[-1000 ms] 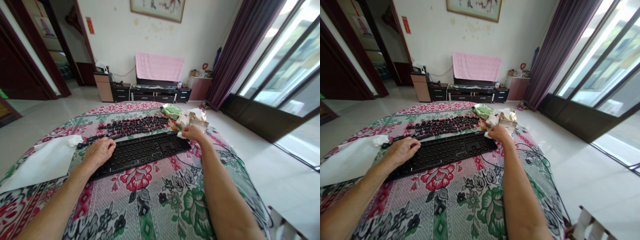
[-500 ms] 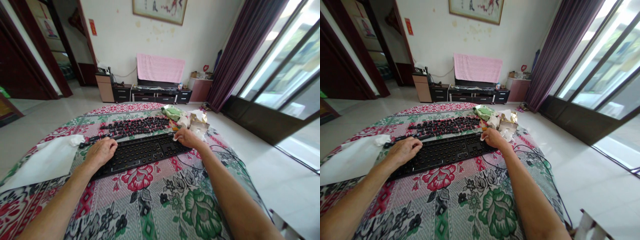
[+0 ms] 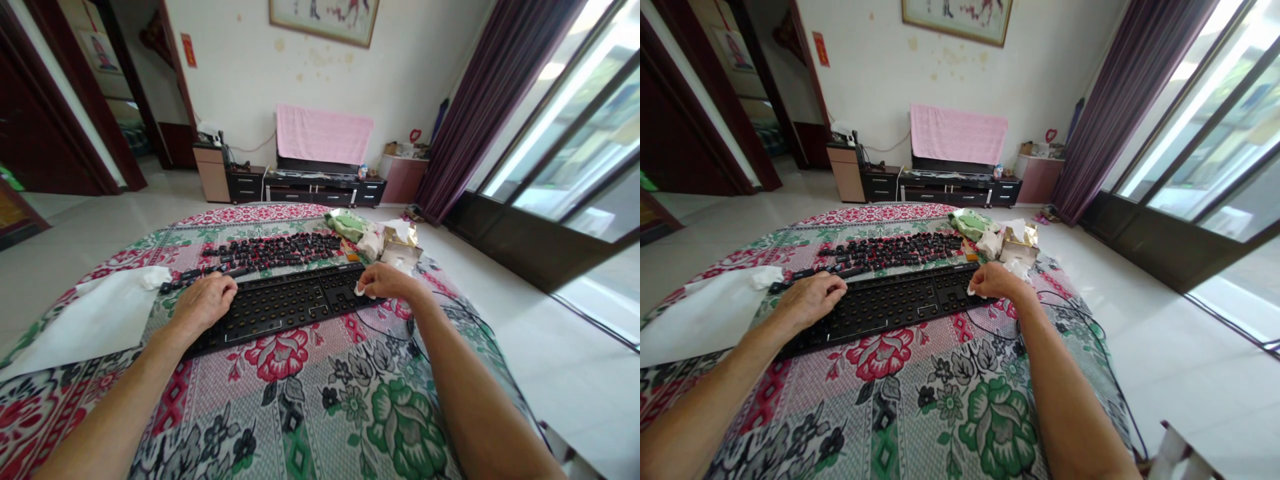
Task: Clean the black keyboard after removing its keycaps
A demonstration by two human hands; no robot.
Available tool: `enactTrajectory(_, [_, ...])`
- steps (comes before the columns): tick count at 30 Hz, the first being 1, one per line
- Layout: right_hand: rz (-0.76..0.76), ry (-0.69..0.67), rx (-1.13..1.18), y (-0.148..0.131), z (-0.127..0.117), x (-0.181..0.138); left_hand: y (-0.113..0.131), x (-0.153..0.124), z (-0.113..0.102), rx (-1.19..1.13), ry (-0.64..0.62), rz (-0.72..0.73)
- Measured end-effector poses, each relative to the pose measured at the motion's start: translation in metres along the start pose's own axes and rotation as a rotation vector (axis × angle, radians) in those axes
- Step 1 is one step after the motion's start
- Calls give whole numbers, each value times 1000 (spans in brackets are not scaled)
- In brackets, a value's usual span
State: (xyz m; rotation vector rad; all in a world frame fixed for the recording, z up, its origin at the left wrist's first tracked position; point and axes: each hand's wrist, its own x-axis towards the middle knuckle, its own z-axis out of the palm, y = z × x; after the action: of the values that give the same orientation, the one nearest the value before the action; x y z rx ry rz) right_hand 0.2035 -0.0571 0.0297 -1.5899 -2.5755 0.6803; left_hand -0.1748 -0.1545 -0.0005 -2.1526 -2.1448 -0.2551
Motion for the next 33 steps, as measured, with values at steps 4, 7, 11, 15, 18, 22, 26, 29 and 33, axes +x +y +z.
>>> enactTrajectory(4, [48, -10, 7, 5, -4, -7, -1, 0, 1, -14, 4, 7])
enactTrajectory(7, [-24, 99, 48, 2, -4, -6, -2, 0, 2, -8, 10, 9])
enactTrajectory(11, [-107, 71, 44, -5, 0, -2, -2, 0, 2, -2, 7, 8])
enactTrajectory(15, [-2, -68, 13, -6, 0, -5, -1, 0, 1, 6, -7, 4])
enactTrajectory(18, [45, -77, 7, -1, -4, -10, 0, 0, -1, 8, -4, -2])
enactTrajectory(22, [-3, -68, 91, 2, -6, -11, 3, -1, -4, -1, 5, -1])
enactTrajectory(26, [8, -119, 44, 0, -3, -9, 3, -2, -5, -17, 7, -5])
enactTrajectory(29, [72, -95, -35, 2, -5, -10, 2, -1, -3, -17, 4, -3])
enactTrajectory(33, [167, -27, -136, 8, -11, -14, 0, 0, -2, -5, -11, -2])
